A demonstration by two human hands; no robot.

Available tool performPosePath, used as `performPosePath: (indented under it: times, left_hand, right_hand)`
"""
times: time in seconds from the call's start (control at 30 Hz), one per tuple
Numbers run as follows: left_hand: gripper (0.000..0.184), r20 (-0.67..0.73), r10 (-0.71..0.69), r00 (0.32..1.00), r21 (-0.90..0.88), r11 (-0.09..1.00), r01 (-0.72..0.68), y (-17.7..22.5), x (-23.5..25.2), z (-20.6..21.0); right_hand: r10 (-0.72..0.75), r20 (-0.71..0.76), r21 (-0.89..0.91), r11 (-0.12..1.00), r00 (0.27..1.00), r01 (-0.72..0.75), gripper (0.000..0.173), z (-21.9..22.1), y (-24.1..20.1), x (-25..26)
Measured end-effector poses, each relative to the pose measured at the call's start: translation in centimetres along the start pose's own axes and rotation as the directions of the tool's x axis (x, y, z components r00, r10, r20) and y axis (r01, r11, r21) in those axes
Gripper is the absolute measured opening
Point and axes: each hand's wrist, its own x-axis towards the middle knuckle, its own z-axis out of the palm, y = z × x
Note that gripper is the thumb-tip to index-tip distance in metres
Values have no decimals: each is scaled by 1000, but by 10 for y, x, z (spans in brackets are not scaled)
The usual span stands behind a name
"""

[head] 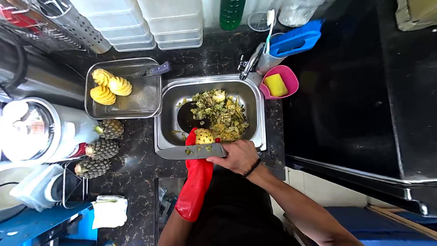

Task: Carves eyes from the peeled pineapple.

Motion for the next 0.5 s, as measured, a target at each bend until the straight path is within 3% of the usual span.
performPosePath:
  times: [0.2,0.27,0.33,0.4,0.5]
  left_hand:
    - [41,-74,-18,997,14,1000,19,4,5,8]
    - [42,-130,-53,990,-252,967,18,-7,28,7]
    - [41,-117,-91,989,-407,913,36,-11,39,1]
    - [43,-102,-99,990,-450,892,43,-10,40,-2]
    - [43,-96,-102,990,-418,907,53,-11,38,-1]
  right_hand:
    - [-2,-91,-27,1000,996,-1,90,13,8,0]
    - [69,-56,-21,997,996,-70,88,15,20,1]
    - [206,64,11,978,976,-208,85,10,31,4]
    - [316,198,77,939,928,-336,82,2,35,11]
    - [220,207,210,942,953,-263,78,-7,25,10]
